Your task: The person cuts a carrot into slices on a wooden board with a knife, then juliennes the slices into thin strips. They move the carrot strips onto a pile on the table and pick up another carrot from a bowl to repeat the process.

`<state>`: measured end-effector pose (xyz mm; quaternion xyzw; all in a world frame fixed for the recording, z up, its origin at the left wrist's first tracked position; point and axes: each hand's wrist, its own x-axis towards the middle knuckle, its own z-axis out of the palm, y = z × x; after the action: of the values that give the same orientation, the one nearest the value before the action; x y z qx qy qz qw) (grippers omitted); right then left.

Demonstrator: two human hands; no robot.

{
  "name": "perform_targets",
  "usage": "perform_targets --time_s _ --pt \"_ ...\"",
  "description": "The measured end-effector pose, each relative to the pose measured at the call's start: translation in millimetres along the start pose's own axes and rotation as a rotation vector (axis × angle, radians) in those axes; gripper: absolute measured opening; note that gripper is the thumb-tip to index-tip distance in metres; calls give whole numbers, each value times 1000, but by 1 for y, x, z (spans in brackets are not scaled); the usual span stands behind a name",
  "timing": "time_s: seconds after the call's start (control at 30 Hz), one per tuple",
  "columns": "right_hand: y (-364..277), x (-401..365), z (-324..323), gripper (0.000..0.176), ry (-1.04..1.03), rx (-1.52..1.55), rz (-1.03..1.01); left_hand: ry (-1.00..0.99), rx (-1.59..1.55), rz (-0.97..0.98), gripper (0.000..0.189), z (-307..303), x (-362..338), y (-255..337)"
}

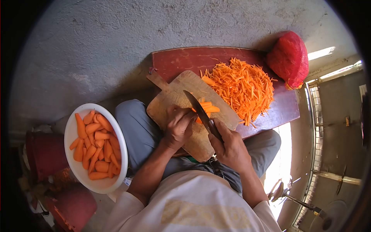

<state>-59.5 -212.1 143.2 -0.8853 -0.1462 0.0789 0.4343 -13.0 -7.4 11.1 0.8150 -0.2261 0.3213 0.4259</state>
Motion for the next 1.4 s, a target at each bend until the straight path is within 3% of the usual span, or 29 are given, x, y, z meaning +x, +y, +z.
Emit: perform_targets --time_s 0.33,0.63,0.73,0.83,0.87,0.97,1.0,1.1,1.13,1.23,1.4 --pt "0 0 0 46 -26 12 52 3 11 -7 36 -2 5 6" --pt "36 19 29 47 -14 -81 -33 -18 63 29 28 -3 4 -1" --pt "37 21 26 48 77 18 -164 5 33 -16 30 -2 3 1" --pt "14 17 -4 49 78 201 61 14 -29 -120 30 1 -2 0" --pt "35 21 -4 49 179 114 -124 19 -50 -153 30 3 -1 0" --pt "42 24 -20 47 125 467 237 -76 -41 -169 27 5 2 1" --pt "58 25 -19 48 121 499 235 -90 -21 -128 26 1 7 2" --pt "80 19 -19 50 102 600 252 40 -362 -448 22 9 17 3" --pt "88 18 -15 52 125 703 213 37 -345 -476 26 7 25 1" --pt "100 13 -16 48 267 1001 201 -138 -113 -306 26 5 65 -10" --pt "135 18 -25 48 146 1575 117 -509 232 -126 29 56 111 -57"
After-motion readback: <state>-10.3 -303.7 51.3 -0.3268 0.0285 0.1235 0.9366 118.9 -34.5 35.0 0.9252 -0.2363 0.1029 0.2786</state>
